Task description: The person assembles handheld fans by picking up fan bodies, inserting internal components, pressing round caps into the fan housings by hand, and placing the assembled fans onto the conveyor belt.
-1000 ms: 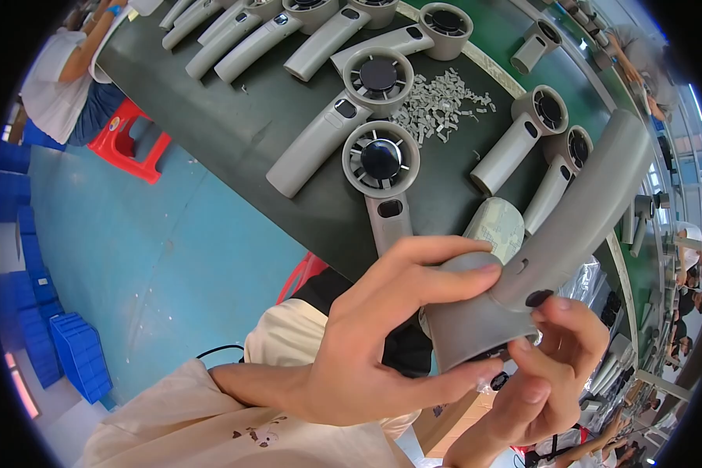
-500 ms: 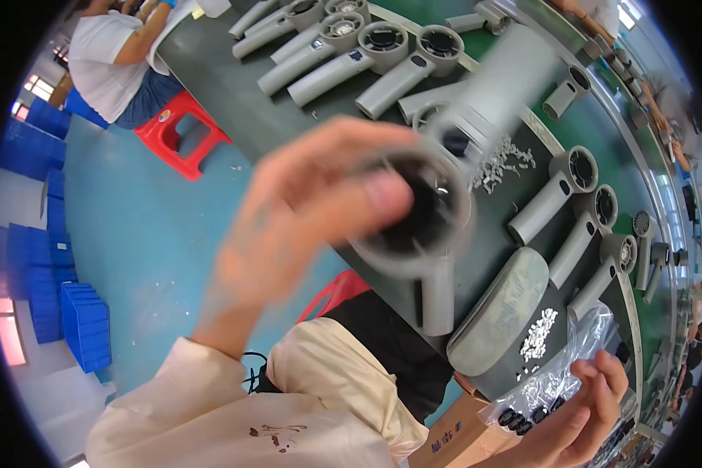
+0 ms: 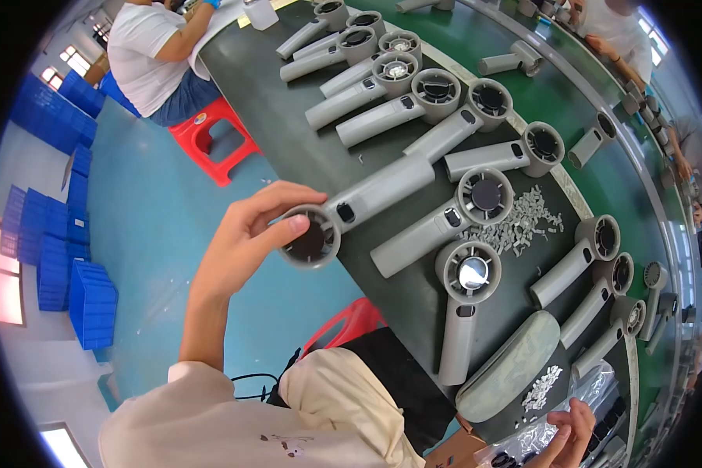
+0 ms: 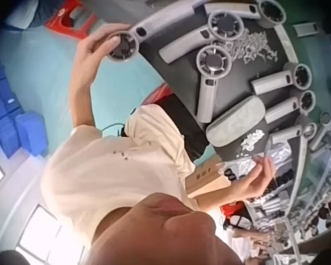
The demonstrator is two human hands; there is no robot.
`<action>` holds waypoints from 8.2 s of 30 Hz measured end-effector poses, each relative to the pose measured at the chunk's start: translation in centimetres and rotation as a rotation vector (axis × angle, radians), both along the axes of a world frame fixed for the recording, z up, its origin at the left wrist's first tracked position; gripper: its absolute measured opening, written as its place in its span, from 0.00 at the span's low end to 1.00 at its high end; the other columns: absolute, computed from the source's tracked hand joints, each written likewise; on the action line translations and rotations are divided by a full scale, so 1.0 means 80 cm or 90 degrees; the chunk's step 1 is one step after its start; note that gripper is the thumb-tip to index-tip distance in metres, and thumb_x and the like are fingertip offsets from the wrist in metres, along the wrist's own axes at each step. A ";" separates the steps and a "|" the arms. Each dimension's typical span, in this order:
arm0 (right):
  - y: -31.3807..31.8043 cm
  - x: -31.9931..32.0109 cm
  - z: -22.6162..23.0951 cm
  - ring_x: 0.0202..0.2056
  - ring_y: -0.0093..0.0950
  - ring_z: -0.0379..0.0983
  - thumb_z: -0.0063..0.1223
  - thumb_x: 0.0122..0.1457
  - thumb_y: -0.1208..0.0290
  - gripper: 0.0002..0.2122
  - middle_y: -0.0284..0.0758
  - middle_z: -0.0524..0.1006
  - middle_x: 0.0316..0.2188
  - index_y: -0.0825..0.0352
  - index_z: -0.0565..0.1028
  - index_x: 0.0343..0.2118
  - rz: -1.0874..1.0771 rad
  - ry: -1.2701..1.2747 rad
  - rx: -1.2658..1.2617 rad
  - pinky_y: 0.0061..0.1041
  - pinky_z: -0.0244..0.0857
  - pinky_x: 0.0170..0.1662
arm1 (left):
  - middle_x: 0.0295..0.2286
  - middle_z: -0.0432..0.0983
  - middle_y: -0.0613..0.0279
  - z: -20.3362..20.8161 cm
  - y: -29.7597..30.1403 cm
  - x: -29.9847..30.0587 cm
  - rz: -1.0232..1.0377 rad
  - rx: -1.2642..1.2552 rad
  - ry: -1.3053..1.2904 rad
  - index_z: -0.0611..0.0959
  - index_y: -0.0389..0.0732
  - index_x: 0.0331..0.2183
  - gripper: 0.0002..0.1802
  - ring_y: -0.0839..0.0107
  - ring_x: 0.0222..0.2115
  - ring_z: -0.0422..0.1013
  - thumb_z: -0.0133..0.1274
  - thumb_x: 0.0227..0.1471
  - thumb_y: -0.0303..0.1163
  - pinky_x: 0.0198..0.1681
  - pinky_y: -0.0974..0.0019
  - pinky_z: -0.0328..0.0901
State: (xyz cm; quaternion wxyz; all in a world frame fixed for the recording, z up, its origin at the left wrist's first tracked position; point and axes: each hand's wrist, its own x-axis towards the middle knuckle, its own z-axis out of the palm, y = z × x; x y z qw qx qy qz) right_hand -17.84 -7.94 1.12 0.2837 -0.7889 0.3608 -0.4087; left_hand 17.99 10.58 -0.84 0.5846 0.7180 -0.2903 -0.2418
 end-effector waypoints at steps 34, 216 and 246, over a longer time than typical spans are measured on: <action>-0.040 0.052 0.078 0.26 0.23 0.69 0.51 0.54 0.84 0.04 0.38 0.75 0.27 0.75 0.74 0.33 0.131 0.173 -0.009 0.17 0.62 0.31 | 0.35 0.77 0.45 0.046 -0.538 0.144 -0.078 0.193 -0.918 0.83 0.40 0.33 0.17 0.50 0.37 0.74 0.55 0.39 0.39 0.39 0.55 0.69; 0.008 0.015 0.026 0.24 0.35 0.76 0.66 0.45 0.70 0.21 0.54 0.68 0.35 0.71 0.61 0.31 0.030 -0.429 0.460 0.25 0.72 0.28 | 0.48 0.63 0.48 0.026 -0.136 -0.228 -0.360 -0.116 0.730 0.45 0.42 0.58 0.38 0.65 0.37 0.70 0.46 0.52 0.17 0.42 0.60 0.64; 0.022 0.029 0.054 0.35 0.34 0.71 0.62 0.46 0.78 0.17 0.52 0.72 0.35 0.78 0.71 0.39 0.033 -0.146 0.043 0.26 0.68 0.38 | 0.48 0.63 0.45 0.015 -0.114 -0.250 -0.278 -0.222 0.514 0.46 0.36 0.55 0.44 0.64 0.46 0.66 0.53 0.42 0.13 0.49 0.61 0.61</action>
